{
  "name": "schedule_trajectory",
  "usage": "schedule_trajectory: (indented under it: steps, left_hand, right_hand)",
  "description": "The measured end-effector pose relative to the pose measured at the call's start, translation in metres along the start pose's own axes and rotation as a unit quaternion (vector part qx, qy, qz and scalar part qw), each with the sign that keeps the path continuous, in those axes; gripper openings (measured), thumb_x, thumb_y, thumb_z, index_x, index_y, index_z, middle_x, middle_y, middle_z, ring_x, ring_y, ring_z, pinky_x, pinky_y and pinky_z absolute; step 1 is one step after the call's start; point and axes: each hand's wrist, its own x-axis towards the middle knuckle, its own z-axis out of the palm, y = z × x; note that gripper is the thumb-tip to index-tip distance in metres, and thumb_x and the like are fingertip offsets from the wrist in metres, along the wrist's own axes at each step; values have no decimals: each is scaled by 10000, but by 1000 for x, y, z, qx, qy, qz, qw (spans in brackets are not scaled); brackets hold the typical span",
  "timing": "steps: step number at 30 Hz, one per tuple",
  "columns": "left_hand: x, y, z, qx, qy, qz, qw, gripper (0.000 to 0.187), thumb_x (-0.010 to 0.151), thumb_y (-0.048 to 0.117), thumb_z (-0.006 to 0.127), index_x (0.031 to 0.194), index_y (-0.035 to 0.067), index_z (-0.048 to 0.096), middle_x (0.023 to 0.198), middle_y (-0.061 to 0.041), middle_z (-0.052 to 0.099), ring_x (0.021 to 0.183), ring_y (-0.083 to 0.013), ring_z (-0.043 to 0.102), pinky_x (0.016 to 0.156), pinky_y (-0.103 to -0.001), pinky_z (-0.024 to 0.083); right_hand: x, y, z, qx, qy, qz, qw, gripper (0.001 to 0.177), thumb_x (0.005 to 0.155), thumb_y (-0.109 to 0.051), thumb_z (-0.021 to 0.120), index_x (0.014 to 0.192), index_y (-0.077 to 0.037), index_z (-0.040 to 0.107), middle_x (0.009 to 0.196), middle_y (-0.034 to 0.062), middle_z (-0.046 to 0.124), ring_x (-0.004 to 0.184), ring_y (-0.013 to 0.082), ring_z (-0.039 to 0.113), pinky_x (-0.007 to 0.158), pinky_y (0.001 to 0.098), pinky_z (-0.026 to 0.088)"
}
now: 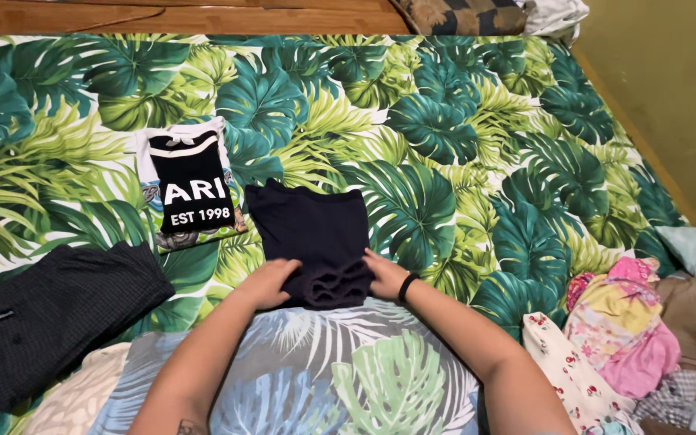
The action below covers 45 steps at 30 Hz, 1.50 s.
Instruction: The person folds multiple items of clothing, including a white t-shirt, a black shirt, a brown shirt, and checkered pants, by hand on a bed.
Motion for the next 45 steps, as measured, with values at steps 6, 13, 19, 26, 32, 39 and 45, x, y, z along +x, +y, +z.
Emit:
schedule_trajectory:
  steps: [6,13,19,26,32,39,45]
  left_hand:
    - [36,-41,-11,-46,202,-110,972,414,931,354,636,1253,98,577,1097,-260,704,1095,-468,650,925,-521,525]
    - [98,-30,-31,-15,268,-339,902,414,1076,470,446,1120,74,555,840,-280,703,819,-516,677,690,-627,525]
    - [126,-82,8,50,240,-368,897,416,1096,463,423,1046,65,535,786,-244,720,755,-460,715,640,-575,572]
    - [129,-64,0,66,202,-448,868,487,1056,522,494,1206,59,505,1009,-238,724,928,-432,722,744,-540,593]
    - [99,0,-38,45,210,-526,823,716,831,506,746,1362,157,415,1420,-314,466,1243,-502,479,864,-586,534]
    - [103,-61,17,-212,289,-437,825,675,687,151,859,1269,307,554,1184,-177,689,1185,-423,609,1016,-509,510]
    - [117,-68,15,-341,294,-444,775,550,684,17,778,1149,236,584,1108,-141,689,995,-388,710,865,-468,578]
  right_hand:
    - [69,27,-5,97,294,109,945,278,958,-165,642,1201,-36,602,1030,197,708,944,376,699,838,367,533]
    - [158,66,-9,-11,348,307,886,378,1017,-427,583,1166,-80,564,876,305,691,882,524,653,720,572,515]
    - [164,95,13,-145,265,385,872,474,1023,-541,485,1155,-91,556,874,300,706,860,518,668,736,606,517]
    - [174,102,24,-242,223,419,846,483,1032,-576,533,1136,-106,567,963,227,743,957,459,692,796,570,547]
    - [132,94,15,-99,380,280,876,678,684,-453,915,1160,-105,581,1184,276,576,1094,438,564,974,498,488]
    - [98,103,11,122,188,216,950,714,810,-249,838,1451,-206,526,1367,201,638,1263,332,625,1055,389,490]
    - [103,83,6,95,177,209,957,728,784,-26,728,1450,-262,553,1288,221,690,1181,326,678,1050,360,511]
